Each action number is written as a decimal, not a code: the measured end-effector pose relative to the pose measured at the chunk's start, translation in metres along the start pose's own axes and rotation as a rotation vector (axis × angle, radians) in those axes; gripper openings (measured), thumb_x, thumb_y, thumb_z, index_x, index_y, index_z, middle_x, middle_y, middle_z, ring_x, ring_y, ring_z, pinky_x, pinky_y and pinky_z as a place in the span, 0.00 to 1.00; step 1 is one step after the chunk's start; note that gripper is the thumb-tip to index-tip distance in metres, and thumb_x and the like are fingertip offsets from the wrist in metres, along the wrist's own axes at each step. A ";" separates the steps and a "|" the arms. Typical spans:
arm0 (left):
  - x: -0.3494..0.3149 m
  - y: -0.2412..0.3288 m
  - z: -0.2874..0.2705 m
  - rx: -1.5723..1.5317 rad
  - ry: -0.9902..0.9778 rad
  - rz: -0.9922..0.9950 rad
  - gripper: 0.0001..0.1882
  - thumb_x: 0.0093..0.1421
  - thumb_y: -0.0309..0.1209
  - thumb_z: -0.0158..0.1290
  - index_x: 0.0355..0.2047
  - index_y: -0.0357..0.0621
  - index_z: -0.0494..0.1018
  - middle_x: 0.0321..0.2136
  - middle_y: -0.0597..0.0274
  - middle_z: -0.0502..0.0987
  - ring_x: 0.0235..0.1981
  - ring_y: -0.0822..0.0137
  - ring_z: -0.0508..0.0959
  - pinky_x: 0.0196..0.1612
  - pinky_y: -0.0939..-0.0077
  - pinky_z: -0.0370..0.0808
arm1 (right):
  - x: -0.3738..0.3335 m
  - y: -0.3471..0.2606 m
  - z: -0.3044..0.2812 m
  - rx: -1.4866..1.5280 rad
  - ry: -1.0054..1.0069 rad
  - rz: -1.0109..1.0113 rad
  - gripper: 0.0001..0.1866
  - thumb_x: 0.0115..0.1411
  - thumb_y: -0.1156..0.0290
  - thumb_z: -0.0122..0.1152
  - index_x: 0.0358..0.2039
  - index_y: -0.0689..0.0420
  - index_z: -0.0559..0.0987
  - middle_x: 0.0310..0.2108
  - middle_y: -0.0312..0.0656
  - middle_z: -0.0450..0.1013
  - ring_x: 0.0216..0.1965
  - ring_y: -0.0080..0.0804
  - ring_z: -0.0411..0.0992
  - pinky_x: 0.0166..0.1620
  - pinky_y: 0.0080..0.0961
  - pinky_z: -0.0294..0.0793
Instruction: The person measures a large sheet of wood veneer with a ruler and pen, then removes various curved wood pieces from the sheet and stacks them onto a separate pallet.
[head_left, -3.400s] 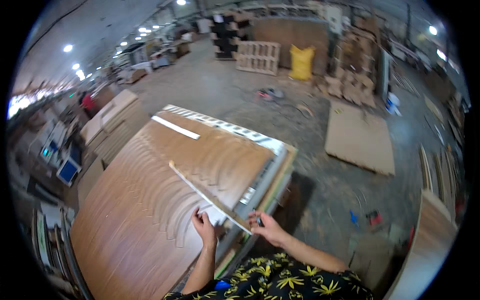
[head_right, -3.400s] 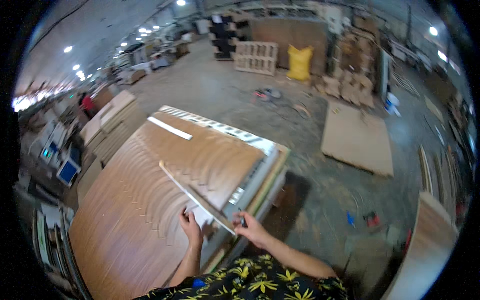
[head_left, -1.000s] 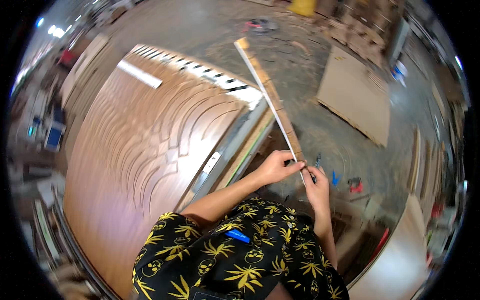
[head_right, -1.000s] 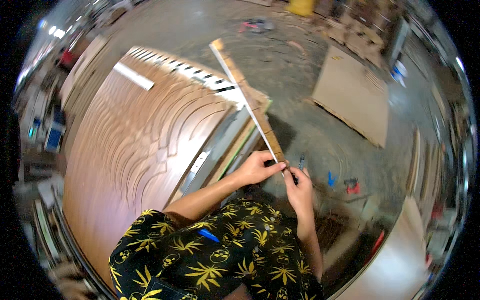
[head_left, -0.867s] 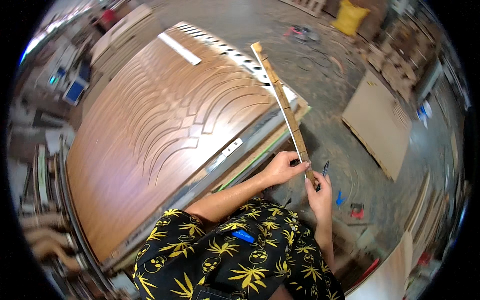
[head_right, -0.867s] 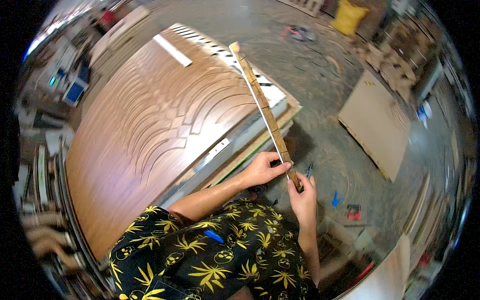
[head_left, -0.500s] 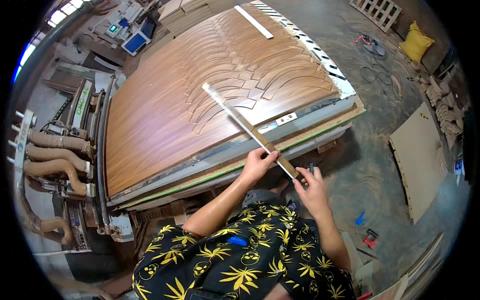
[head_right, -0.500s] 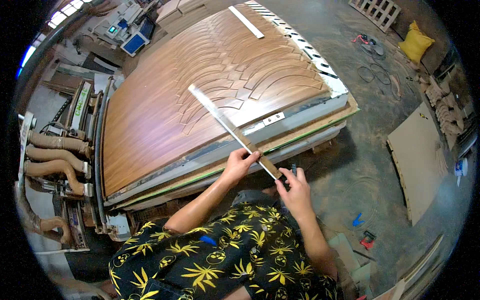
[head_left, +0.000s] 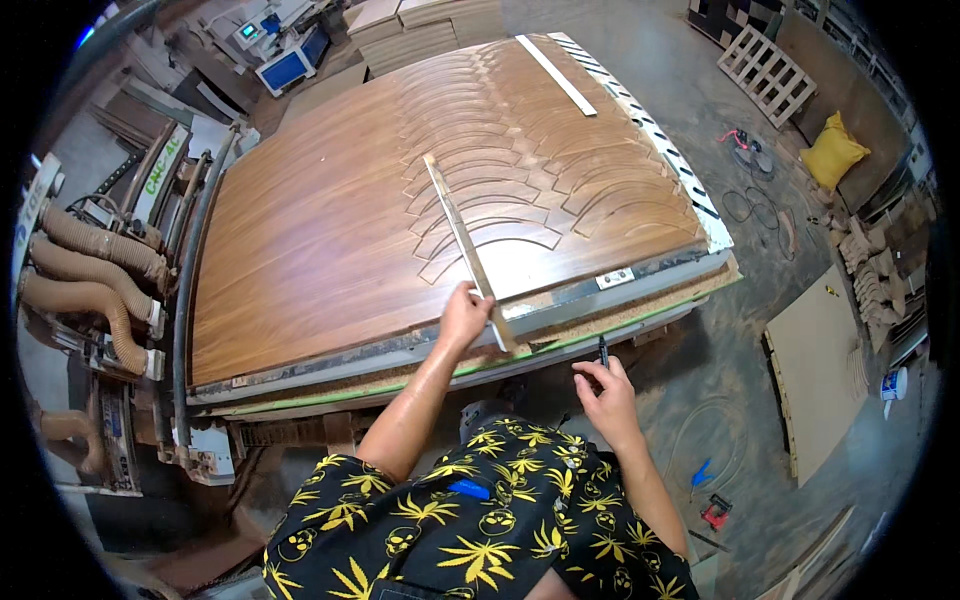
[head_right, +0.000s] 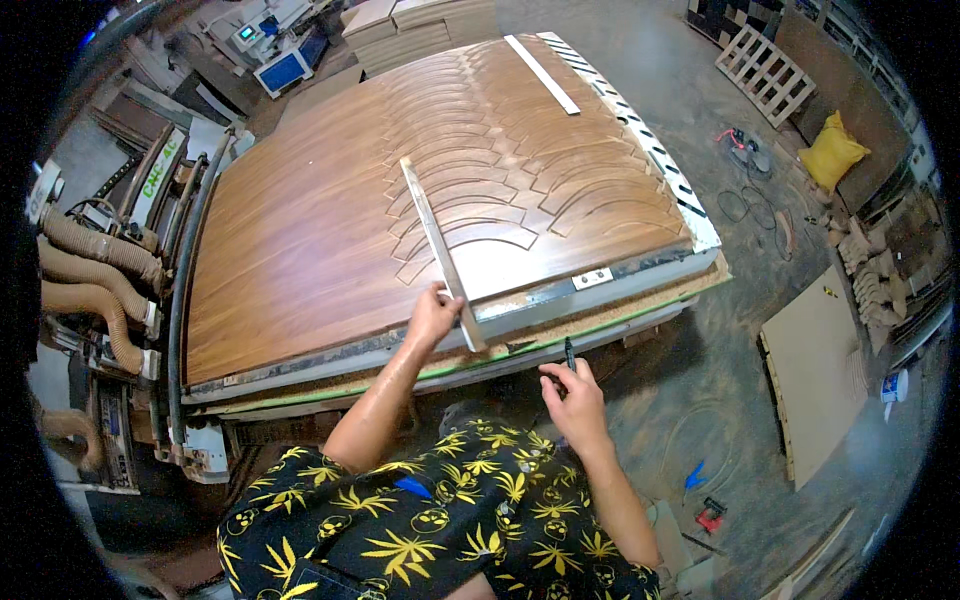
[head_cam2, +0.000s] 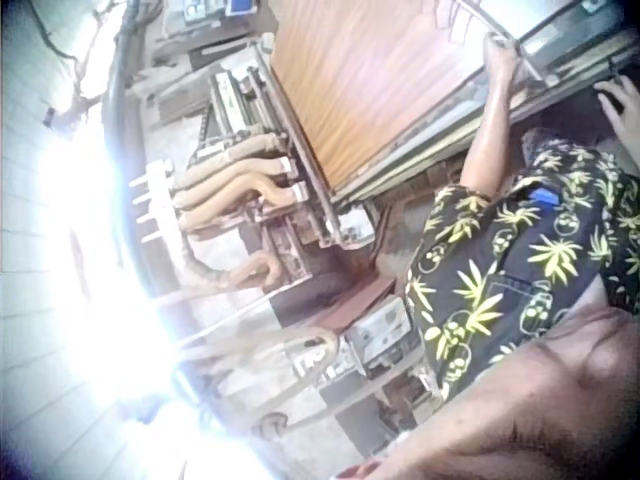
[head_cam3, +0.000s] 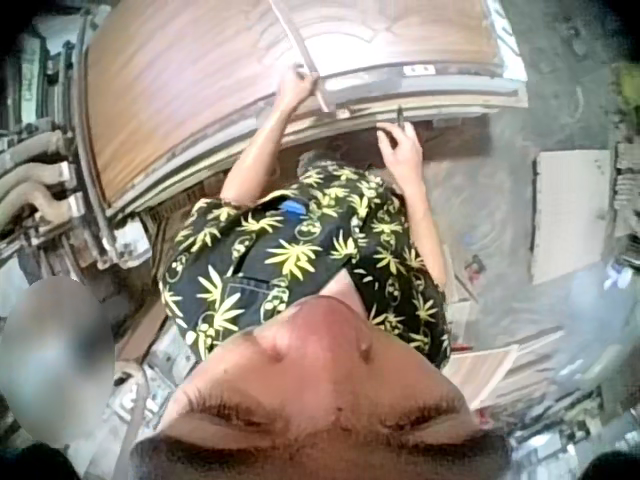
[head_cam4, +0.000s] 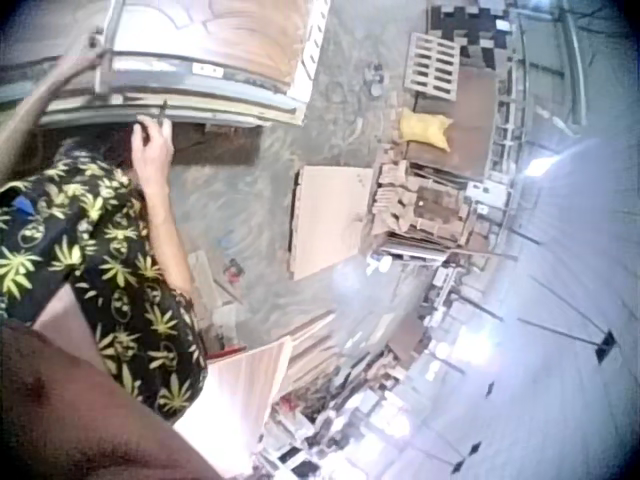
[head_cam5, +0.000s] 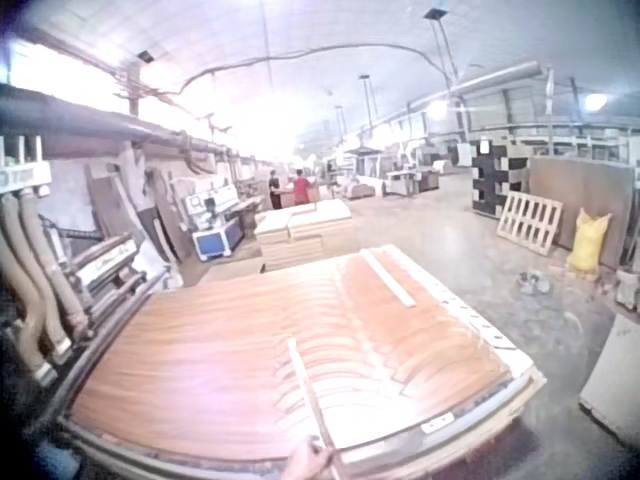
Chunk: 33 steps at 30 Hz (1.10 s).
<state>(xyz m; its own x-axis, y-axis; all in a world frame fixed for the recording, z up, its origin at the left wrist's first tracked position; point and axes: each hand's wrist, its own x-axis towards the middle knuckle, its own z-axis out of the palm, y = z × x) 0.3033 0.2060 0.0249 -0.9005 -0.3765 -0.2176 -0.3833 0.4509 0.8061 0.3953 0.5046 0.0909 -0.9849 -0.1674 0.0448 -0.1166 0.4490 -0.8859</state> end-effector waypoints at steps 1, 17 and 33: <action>0.018 -0.006 -0.013 -0.008 0.030 0.016 0.26 0.61 0.36 0.63 0.53 0.31 0.71 0.26 0.55 0.81 0.31 0.60 0.82 0.37 0.65 0.78 | 0.003 0.000 0.006 0.020 0.019 0.019 0.11 0.61 0.73 0.65 0.45 0.57 0.83 0.37 0.43 0.73 0.32 0.32 0.75 0.36 0.26 0.76; 0.142 -0.011 -0.039 0.059 -0.044 0.055 0.40 0.57 0.30 0.64 0.69 0.47 0.63 0.20 0.62 0.78 0.23 0.69 0.76 0.34 0.69 0.74 | 0.031 -0.032 0.046 -0.023 0.068 0.246 0.14 0.61 0.76 0.64 0.48 0.59 0.83 0.37 0.40 0.70 0.35 0.28 0.72 0.40 0.23 0.74; 0.144 -0.024 -0.015 0.040 -0.055 0.008 0.40 0.58 0.30 0.65 0.70 0.47 0.63 0.20 0.68 0.76 0.23 0.73 0.74 0.34 0.71 0.74 | 0.023 -0.018 0.016 -0.074 0.123 0.223 0.14 0.64 0.74 0.62 0.50 0.61 0.80 0.37 0.40 0.65 0.33 0.26 0.69 0.37 0.23 0.73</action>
<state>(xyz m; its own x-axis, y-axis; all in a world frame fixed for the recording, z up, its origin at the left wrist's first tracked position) 0.1863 0.1291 -0.0176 -0.9129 -0.3285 -0.2424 -0.3834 0.4860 0.7854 0.3771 0.4793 0.1003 -0.9949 0.0483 -0.0881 0.1003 0.5263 -0.8444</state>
